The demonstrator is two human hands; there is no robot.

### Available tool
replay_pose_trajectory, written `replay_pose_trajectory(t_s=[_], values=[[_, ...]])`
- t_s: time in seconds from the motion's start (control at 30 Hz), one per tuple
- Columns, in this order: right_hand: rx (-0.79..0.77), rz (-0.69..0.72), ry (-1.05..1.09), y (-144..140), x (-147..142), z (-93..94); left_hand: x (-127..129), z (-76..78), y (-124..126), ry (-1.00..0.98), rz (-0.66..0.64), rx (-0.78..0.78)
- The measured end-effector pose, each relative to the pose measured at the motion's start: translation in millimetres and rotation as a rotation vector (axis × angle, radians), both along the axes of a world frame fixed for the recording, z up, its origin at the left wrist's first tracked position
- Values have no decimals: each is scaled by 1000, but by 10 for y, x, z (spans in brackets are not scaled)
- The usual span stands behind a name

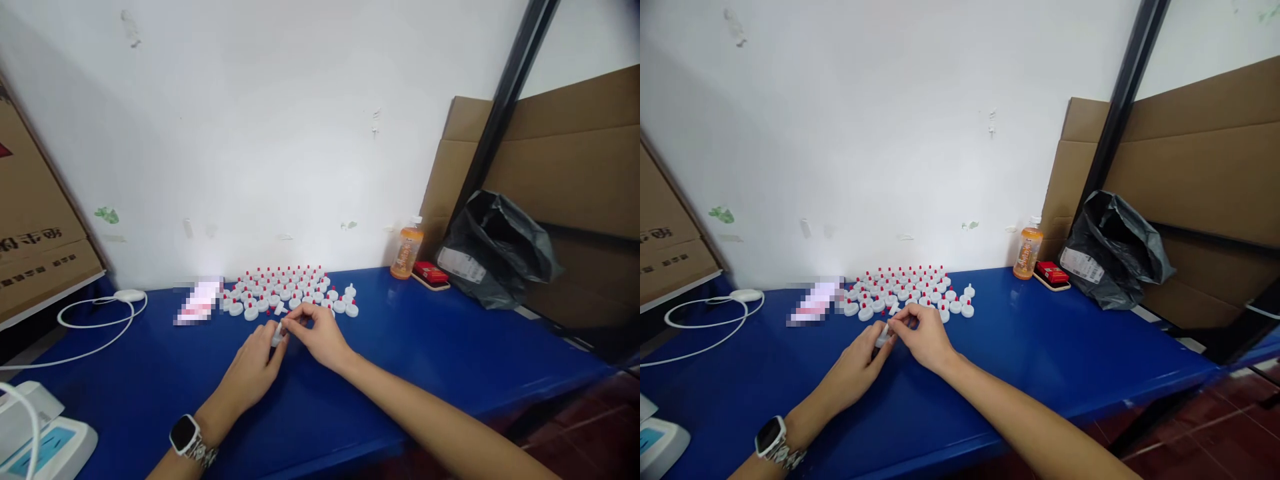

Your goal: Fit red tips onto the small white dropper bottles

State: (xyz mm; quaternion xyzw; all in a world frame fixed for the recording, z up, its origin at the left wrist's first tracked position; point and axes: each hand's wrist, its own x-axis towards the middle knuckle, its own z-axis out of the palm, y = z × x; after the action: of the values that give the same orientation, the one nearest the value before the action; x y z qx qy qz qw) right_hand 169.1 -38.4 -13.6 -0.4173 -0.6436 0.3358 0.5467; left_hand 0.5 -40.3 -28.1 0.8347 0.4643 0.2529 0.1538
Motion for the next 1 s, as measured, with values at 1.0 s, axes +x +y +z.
replay_pose_trajectory(t_s=[1.0], values=[[15,-39,-84,-27,588,44,283,5,42,-52,-44,123]])
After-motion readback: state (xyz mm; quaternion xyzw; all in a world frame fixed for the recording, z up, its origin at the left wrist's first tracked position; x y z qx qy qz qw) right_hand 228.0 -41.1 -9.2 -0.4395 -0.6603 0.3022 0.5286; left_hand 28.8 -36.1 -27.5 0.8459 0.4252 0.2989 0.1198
